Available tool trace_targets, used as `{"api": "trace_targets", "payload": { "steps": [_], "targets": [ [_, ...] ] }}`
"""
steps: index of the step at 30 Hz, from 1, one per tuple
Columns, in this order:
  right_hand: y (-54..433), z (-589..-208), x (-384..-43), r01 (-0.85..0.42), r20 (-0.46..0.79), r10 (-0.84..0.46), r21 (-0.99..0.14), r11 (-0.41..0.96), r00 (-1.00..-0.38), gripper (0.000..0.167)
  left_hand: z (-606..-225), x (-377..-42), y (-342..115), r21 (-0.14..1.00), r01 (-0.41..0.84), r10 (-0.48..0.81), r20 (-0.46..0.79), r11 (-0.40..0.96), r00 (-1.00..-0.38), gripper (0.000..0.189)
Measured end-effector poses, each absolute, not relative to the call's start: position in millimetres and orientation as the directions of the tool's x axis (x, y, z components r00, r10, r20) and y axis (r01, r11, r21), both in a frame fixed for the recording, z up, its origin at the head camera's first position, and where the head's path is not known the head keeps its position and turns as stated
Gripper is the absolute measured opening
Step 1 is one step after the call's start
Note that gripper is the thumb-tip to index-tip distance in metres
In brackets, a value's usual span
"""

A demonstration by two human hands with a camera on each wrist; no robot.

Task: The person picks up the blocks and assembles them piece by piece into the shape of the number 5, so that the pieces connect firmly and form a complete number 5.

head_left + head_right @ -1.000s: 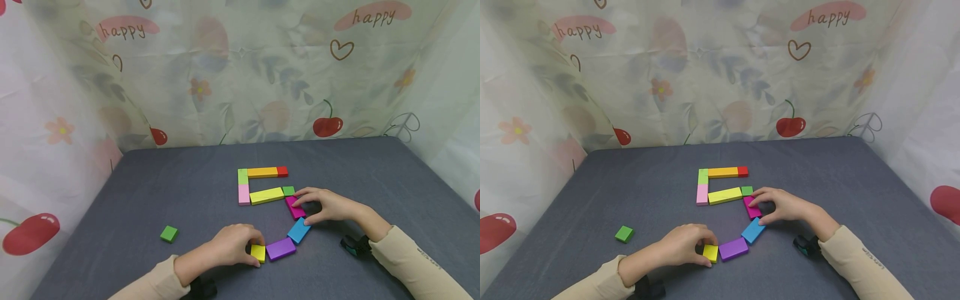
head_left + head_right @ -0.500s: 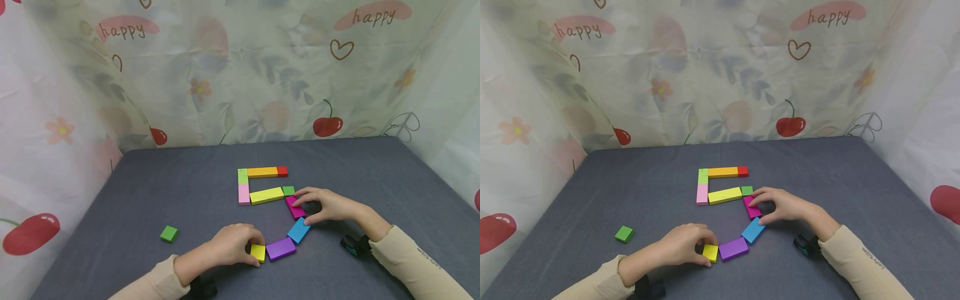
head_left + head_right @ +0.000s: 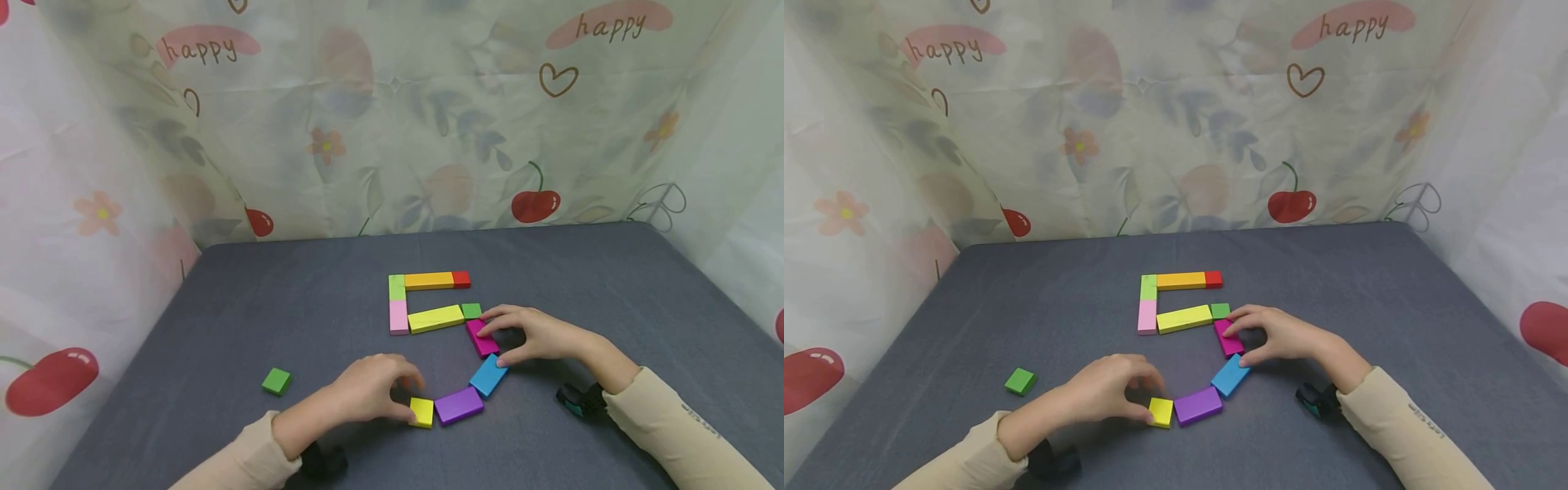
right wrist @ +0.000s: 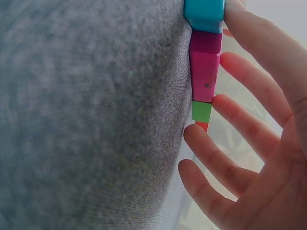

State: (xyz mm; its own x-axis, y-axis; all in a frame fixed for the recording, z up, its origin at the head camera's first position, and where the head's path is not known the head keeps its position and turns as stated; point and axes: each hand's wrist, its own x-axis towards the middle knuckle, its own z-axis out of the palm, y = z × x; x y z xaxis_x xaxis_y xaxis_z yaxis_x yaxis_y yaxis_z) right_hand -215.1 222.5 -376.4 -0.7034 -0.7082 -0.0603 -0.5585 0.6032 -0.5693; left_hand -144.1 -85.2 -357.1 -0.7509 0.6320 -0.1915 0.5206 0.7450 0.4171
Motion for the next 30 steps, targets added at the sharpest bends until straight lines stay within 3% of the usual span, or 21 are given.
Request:
{"api": "trace_targets", "payload": {
  "steps": [9,18,30],
  "targets": [
    [222,-377,-215,-0.559,-0.056,-0.707,-0.57,0.603,-0.705,0.045,-356,-157,-116,0.477,0.48,0.609,-0.158,0.736,-0.777,0.038],
    [222,-376,-216,-0.538,-0.074,-0.703,-0.588,0.604,-0.707,0.046,-354,-168,-168,0.575,0.472,0.642,-0.125,0.669,-0.757,0.038],
    [222,-376,-216,-0.56,-0.056,-0.705,-0.565,0.607,-0.707,0.046,-351,-168,-216,0.542,0.462,0.586,-0.07,0.702,-0.807,0.04]
  ]
}}
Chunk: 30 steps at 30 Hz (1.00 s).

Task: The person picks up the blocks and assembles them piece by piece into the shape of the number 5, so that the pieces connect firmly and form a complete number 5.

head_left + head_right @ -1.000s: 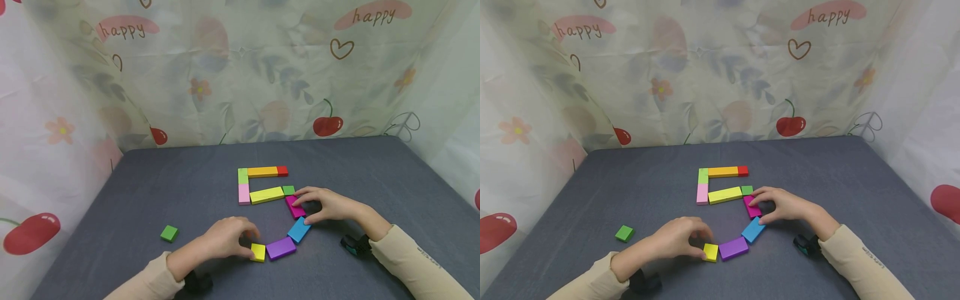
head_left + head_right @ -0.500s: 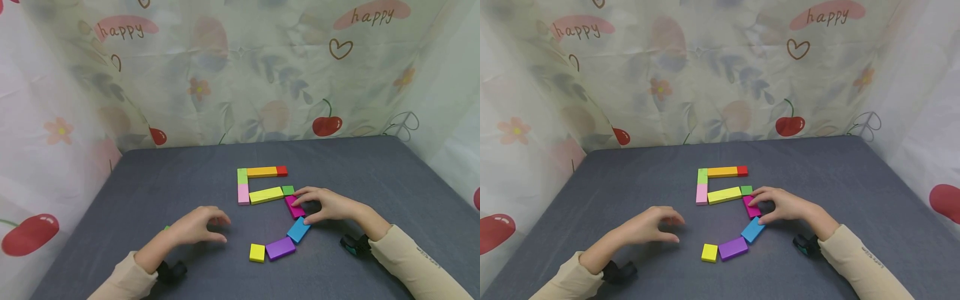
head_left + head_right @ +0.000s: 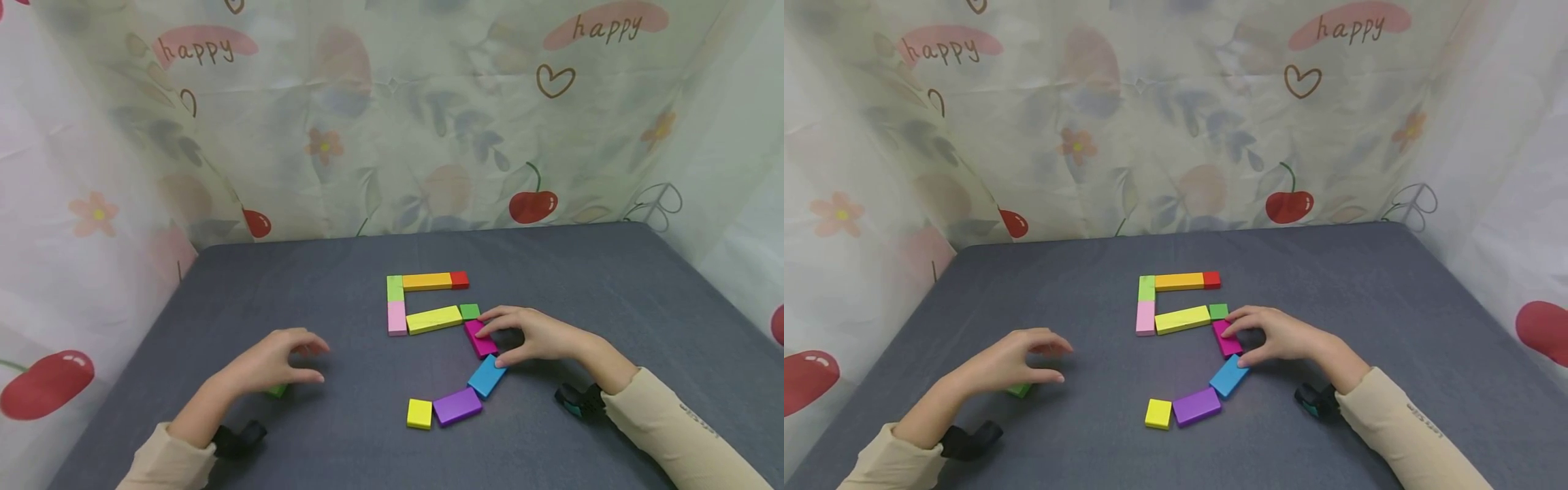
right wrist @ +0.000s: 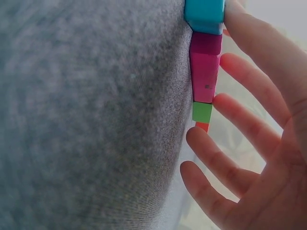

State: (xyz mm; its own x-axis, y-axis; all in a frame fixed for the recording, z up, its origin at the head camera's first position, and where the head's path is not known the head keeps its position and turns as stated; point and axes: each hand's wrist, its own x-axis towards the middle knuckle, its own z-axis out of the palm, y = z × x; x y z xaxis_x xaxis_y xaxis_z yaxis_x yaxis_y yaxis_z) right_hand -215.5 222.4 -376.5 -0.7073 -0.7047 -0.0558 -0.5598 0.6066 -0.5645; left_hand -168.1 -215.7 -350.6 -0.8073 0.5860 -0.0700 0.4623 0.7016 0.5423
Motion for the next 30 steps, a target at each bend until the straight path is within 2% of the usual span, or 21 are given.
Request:
{"api": "trace_targets", "payload": {
  "steps": [12,24,30],
  "targets": [
    [223,-379,-217,-0.555,-0.059,-0.702,-0.566,0.61,-0.71,0.047,-361,-177,-261,0.603,0.375,0.565,-0.156,0.704,-0.81,0.052],
    [223,-380,-218,-0.555,-0.058,-0.704,-0.571,0.605,-0.708,0.047,-370,-181,-288,0.69,0.363,0.641,-0.191,0.626,-0.743,0.043],
    [223,-380,-218,-0.551,-0.062,-0.701,-0.57,0.61,-0.711,0.047,-371,-181,-288,0.691,0.394,0.67,-0.177,0.606,-0.721,0.036]
  ]
}}
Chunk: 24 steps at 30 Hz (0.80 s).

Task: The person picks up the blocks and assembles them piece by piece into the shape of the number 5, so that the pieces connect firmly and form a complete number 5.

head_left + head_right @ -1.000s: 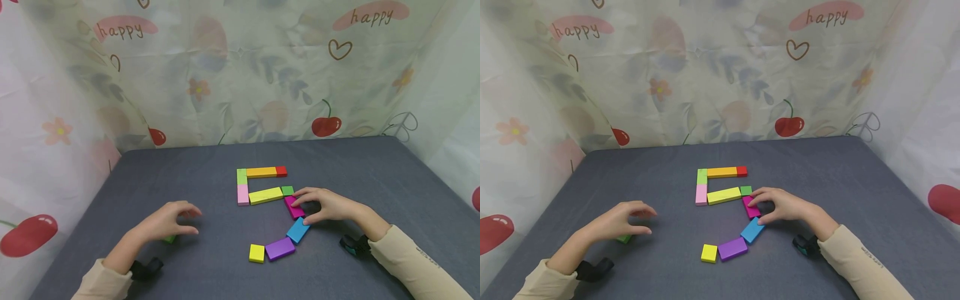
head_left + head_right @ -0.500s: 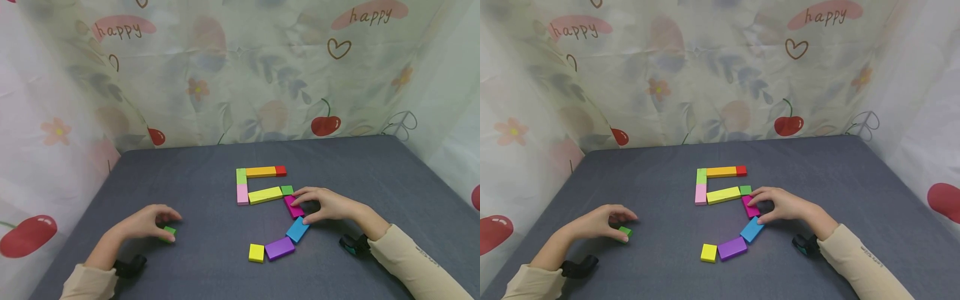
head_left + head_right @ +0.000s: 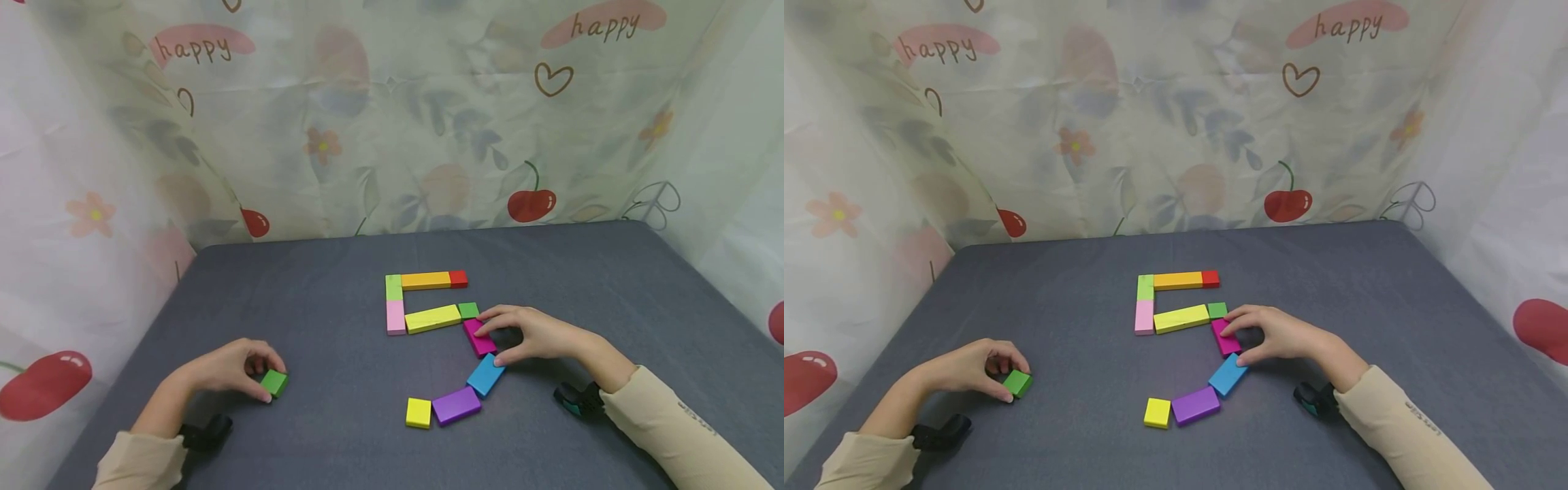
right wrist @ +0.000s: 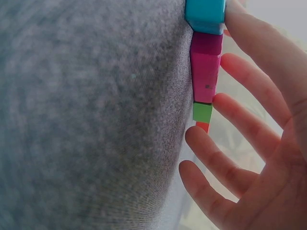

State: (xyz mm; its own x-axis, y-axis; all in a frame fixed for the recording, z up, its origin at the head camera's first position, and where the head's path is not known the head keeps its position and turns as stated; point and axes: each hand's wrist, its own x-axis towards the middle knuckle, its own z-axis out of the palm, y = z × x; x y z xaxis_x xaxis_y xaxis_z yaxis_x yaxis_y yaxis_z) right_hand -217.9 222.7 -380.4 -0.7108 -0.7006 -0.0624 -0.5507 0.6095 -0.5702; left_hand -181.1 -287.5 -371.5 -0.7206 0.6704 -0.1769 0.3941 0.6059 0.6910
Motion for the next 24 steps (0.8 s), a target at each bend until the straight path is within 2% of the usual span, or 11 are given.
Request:
{"api": "trace_targets", "payload": {
  "steps": [13,24],
  "targets": [
    [223,-380,-218,-0.552,-0.066,-0.699,-0.562,0.616,-0.712,0.047,-368,-181,-275,0.694,0.362,0.646,-0.193,0.622,-0.739,0.034],
    [222,-379,-217,-0.567,-0.053,-0.701,-0.546,0.616,-0.711,0.046,-370,-181,-254,0.742,0.389,0.694,-0.139,0.546,-0.707,0.033]
  ]
}}
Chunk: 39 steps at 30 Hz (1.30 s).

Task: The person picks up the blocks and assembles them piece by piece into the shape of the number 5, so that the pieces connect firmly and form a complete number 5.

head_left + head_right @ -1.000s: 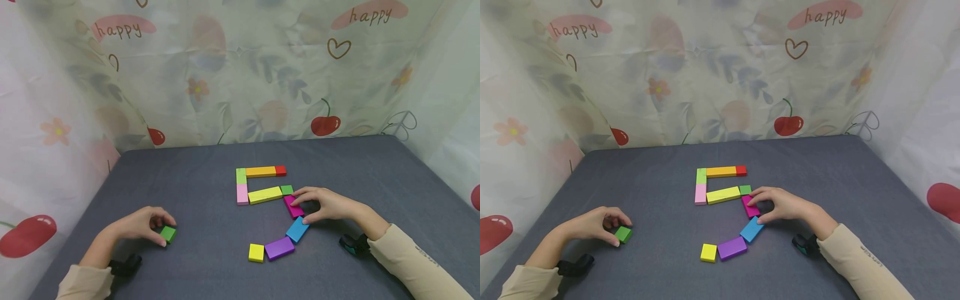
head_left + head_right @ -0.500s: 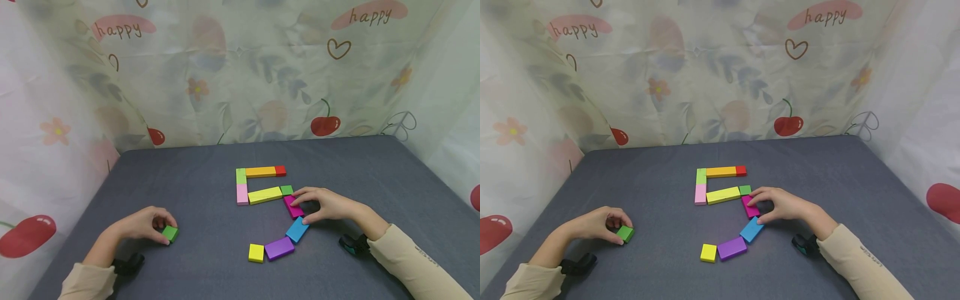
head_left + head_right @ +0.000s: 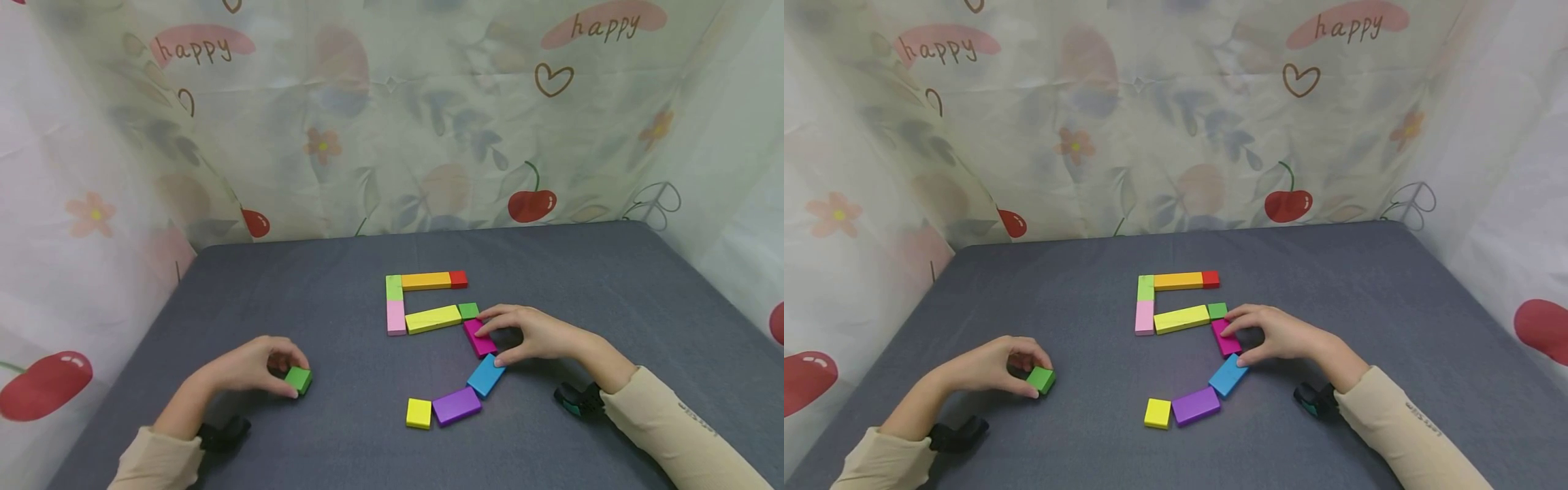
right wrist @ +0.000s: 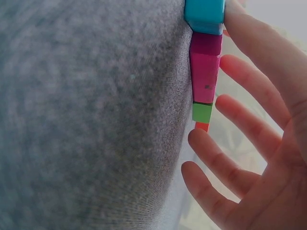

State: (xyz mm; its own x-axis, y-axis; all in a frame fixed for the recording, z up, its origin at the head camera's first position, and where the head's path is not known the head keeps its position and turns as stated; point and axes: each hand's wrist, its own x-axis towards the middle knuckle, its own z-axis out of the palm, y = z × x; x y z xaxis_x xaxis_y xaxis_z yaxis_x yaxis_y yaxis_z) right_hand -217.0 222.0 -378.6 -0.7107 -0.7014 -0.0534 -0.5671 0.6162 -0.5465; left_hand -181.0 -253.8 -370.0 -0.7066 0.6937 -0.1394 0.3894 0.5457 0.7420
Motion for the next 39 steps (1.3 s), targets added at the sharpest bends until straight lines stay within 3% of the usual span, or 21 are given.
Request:
{"api": "trace_targets", "payload": {
  "steps": [23,39],
  "targets": [
    [222,-378,-216,-0.539,-0.075,-0.687,-0.559,0.629,-0.723,0.047,-374,-171,-178,0.719,0.442,0.743,-0.153,0.536,-0.651,0.03],
    [223,-379,-217,-0.541,-0.073,-0.687,-0.56,0.627,-0.723,0.048,-371,-159,-141,0.619,0.496,0.709,-0.143,0.609,-0.691,0.029]
  ]
}}
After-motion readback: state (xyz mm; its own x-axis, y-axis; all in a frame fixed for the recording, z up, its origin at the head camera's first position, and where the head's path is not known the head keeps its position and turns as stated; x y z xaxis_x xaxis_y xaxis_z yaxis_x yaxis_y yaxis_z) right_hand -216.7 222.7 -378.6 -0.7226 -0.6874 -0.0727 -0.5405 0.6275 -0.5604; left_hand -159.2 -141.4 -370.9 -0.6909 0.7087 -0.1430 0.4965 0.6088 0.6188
